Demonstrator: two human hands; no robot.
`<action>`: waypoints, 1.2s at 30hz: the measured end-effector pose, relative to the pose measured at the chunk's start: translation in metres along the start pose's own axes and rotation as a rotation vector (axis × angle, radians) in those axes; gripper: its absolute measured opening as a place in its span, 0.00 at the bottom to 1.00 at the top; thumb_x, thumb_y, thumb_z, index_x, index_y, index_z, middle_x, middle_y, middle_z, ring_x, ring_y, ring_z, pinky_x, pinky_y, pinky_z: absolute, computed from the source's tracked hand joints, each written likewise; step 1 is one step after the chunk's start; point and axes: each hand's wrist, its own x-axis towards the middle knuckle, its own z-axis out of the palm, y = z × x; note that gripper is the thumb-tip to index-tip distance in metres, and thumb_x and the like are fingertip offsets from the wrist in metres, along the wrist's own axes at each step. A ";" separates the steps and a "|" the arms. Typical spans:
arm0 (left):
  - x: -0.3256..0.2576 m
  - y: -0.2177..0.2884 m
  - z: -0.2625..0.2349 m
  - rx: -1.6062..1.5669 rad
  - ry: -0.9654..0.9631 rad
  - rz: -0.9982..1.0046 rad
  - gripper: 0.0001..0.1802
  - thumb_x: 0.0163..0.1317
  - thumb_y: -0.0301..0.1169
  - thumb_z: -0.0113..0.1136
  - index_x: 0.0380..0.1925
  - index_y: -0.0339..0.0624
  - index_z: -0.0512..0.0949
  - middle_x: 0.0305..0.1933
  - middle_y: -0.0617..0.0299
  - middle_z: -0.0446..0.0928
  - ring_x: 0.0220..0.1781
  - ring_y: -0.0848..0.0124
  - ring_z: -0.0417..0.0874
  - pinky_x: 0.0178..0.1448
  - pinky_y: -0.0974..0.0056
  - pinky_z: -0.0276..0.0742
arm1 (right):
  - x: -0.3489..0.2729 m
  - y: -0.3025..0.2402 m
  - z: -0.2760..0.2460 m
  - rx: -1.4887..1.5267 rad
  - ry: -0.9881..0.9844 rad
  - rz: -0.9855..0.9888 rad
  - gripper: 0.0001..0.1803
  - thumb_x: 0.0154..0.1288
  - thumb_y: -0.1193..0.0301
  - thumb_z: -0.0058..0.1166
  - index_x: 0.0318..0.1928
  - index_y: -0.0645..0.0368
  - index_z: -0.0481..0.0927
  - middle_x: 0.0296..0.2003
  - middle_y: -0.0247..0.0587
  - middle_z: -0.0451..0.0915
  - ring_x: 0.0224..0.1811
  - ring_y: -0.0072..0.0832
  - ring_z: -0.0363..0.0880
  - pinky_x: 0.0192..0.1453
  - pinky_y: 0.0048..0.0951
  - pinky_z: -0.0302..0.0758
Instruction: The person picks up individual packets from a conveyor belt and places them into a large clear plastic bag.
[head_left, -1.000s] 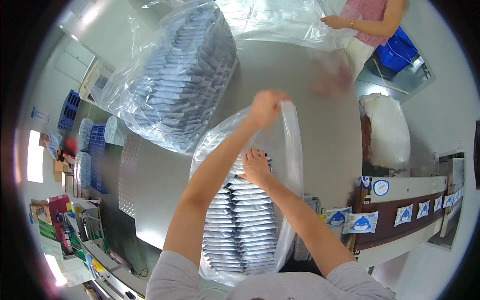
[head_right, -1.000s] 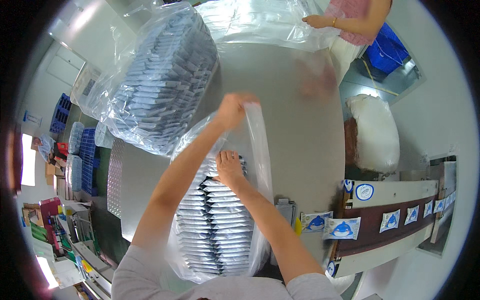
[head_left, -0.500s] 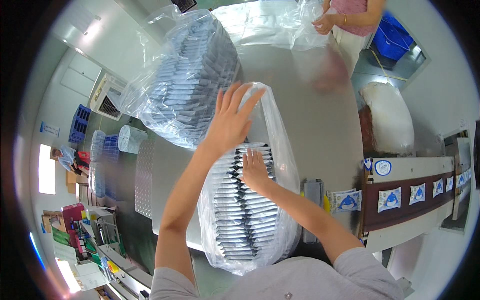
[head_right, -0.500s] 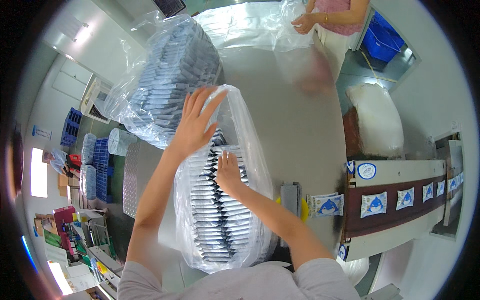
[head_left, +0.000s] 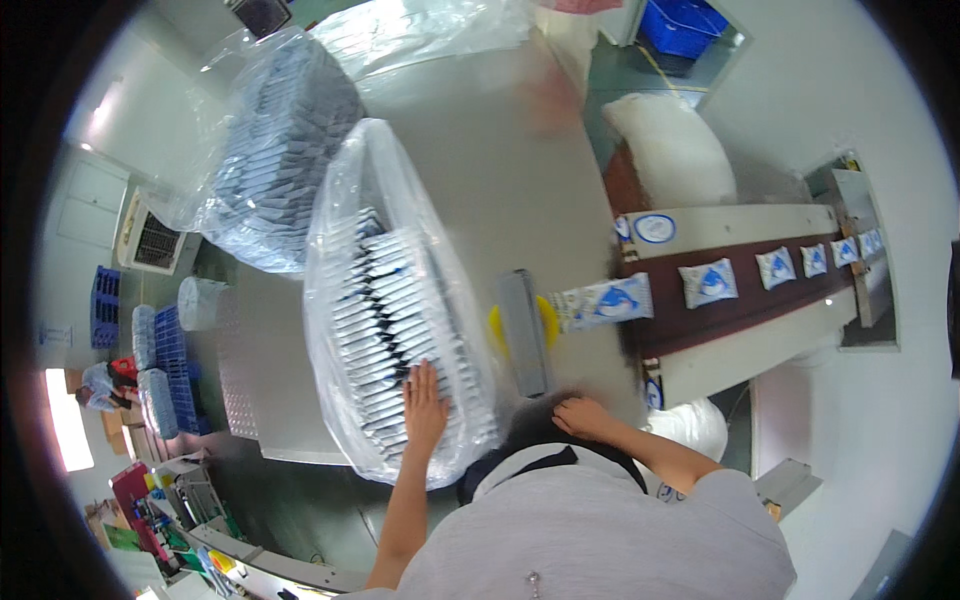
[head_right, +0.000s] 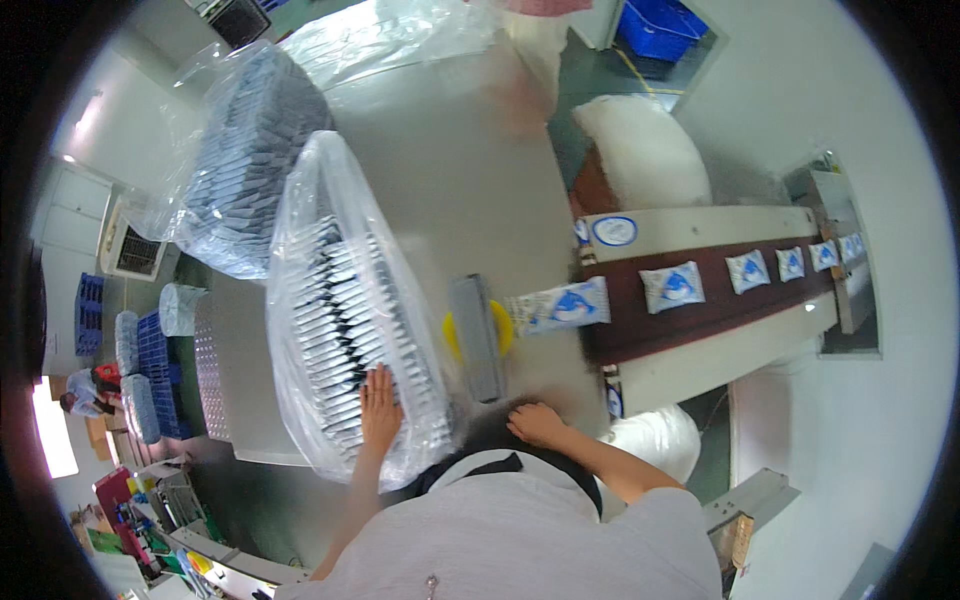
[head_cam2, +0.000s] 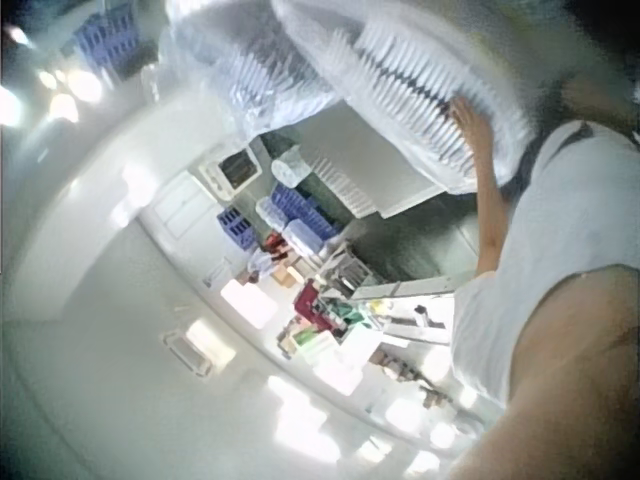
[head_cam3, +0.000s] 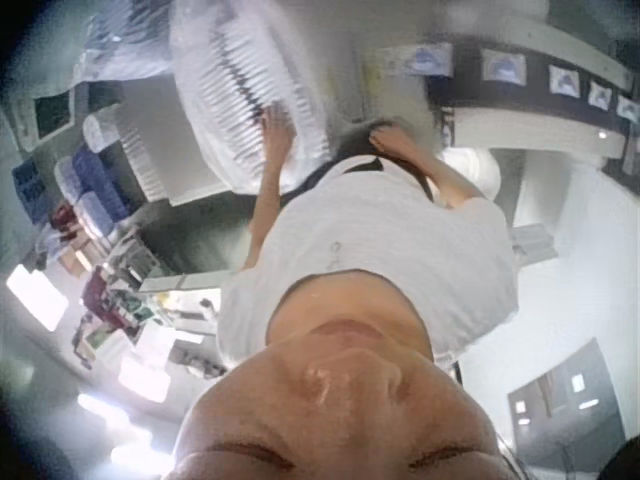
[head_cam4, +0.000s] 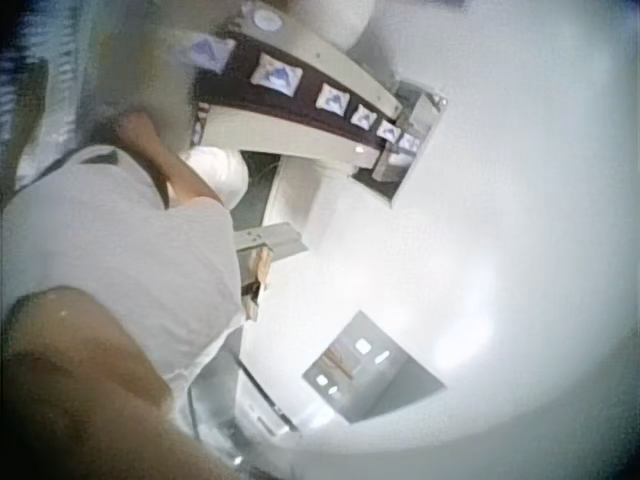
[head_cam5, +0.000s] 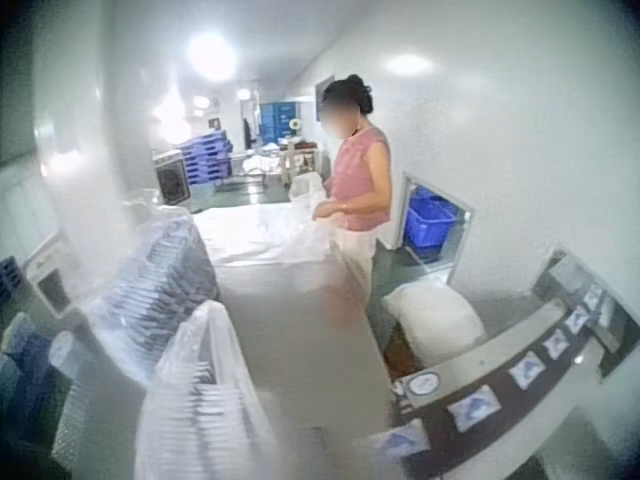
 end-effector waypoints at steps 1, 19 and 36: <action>0.001 0.003 0.004 0.062 0.021 0.001 0.40 0.55 0.37 0.55 0.65 0.37 0.53 0.73 0.54 0.46 0.74 0.56 0.46 0.72 0.50 0.44 | -0.011 0.016 0.018 -0.080 -0.056 0.060 0.16 0.60 0.59 0.49 0.39 0.58 0.79 0.41 0.45 0.77 0.48 0.38 0.75 0.50 0.38 0.72; -0.006 0.013 0.009 0.433 0.050 0.050 0.30 0.61 0.29 0.41 0.64 0.33 0.54 0.73 0.52 0.45 0.73 0.59 0.48 0.71 0.49 0.46 | -0.108 0.330 -0.263 -0.389 -0.029 0.467 0.22 0.48 0.65 0.62 0.46 0.51 0.77 0.45 0.39 0.78 0.50 0.39 0.75 0.51 0.52 0.68; -0.016 0.006 0.019 0.383 -0.038 -0.061 0.45 0.55 0.45 0.54 0.68 0.40 0.46 0.74 0.55 0.40 0.75 0.61 0.42 0.73 0.48 0.40 | 0.062 0.132 -0.138 -0.211 -0.219 0.151 0.58 0.31 0.43 0.69 0.59 0.67 0.61 0.59 0.55 0.60 0.65 0.48 0.54 0.63 0.57 0.56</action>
